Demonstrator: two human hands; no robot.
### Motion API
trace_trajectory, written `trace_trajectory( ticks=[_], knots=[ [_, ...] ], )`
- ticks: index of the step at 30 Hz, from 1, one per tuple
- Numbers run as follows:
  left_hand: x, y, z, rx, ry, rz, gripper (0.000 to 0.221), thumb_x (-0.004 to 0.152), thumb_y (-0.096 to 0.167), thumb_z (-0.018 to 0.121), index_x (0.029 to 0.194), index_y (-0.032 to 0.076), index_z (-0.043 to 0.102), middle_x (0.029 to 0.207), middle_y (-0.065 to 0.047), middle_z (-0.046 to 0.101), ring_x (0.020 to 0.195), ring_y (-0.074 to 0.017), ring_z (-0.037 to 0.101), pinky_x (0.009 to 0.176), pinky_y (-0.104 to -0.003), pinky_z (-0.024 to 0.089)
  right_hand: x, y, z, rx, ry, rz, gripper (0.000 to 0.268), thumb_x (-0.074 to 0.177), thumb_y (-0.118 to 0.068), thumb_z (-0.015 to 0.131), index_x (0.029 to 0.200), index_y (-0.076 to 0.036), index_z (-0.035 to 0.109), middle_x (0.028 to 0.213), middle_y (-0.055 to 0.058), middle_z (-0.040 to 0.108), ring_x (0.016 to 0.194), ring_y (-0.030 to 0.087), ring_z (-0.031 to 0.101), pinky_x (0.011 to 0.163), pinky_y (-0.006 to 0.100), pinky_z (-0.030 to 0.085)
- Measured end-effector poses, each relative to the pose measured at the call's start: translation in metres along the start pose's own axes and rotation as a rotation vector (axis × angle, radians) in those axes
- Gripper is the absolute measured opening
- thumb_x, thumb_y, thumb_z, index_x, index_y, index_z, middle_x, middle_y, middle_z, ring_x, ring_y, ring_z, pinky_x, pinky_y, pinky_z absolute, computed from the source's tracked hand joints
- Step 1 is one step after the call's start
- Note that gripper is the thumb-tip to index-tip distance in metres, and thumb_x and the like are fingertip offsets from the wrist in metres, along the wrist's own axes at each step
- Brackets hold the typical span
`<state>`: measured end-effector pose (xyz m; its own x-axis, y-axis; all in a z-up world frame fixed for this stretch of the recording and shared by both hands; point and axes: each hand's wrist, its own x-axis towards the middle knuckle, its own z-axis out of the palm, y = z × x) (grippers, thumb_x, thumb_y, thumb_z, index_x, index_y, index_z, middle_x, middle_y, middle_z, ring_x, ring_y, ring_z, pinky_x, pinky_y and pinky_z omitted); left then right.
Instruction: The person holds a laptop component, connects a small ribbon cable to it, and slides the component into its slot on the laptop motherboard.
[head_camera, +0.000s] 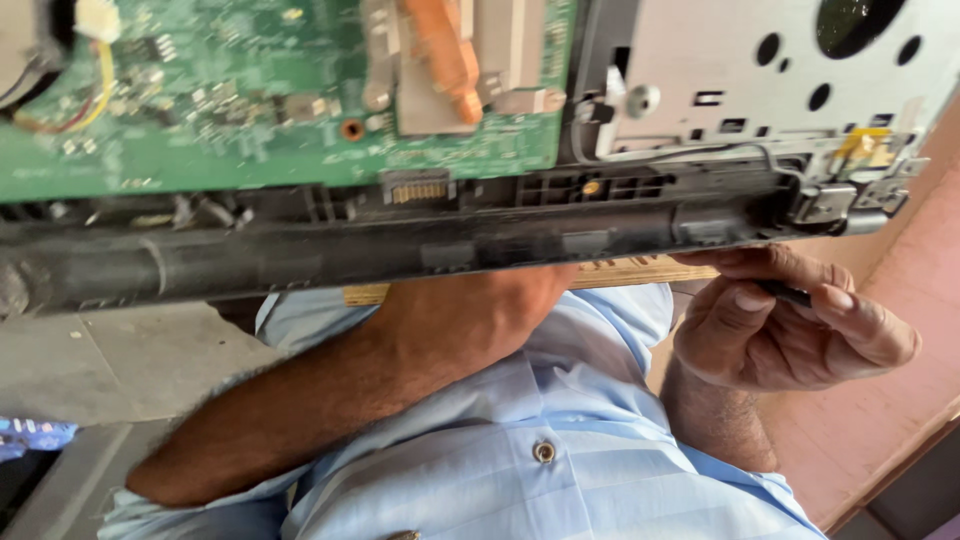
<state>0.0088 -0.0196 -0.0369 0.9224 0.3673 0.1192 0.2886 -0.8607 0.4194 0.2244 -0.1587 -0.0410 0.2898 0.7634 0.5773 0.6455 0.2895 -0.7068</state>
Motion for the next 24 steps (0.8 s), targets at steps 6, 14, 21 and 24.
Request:
trace_trajectory(
  ticks=[6,14,21,24],
  knots=[
    [-0.005,-0.006,-0.023,-0.147,0.196,-0.043,0.018,0.097,0.013,0.073,0.113,0.008,0.077,0.094,-0.002,0.072,0.089,-0.0195,0.07,0.082,-0.037,0.057,-0.015,0.009,-0.026,-0.126,0.107,0.197,0.025,0.111,-0.002,0.058,0.127,-0.008,0.04,0.102,0.015,0.062,0.078,0.017,0.064,0.069,0.022,0.052],
    [-0.014,-0.006,-0.029,-0.231,0.255,0.026,0.019,0.089,0.012,0.082,0.107,0.009,0.078,0.105,-0.004,0.077,0.098,-0.0187,0.072,0.095,-0.039,0.055,-0.01,0.017,-0.036,-0.203,0.046,0.313,0.015,0.103,0.002,0.068,0.112,-0.001,0.056,0.104,0.006,0.052,0.094,0.012,0.05,0.087,0.023,0.043],
    [-0.013,0.006,-0.033,-0.277,0.337,-0.05,0.019,0.091,0.013,0.084,0.109,0.01,0.077,0.106,-0.003,0.077,0.094,-0.016,0.073,0.095,-0.036,0.056,0.012,0.003,-0.039,-0.205,-0.201,0.231,0.003,0.087,-0.004,0.076,0.087,-0.001,0.077,0.08,0.007,0.076,0.059,0.004,0.063,0.051,0.024,0.047],
    [-0.011,0.011,-0.037,-0.436,0.341,-0.087,0.021,0.092,0.008,0.084,0.11,0.004,0.074,0.106,-0.009,0.076,0.093,-0.0185,0.074,0.084,-0.033,0.059,0.033,-0.021,-0.022,-0.029,-0.292,0.184,0.031,0.086,-0.025,0.084,0.103,-0.002,0.072,0.095,0.011,0.073,0.086,0.02,0.073,0.067,0.03,0.06]
  ],
)
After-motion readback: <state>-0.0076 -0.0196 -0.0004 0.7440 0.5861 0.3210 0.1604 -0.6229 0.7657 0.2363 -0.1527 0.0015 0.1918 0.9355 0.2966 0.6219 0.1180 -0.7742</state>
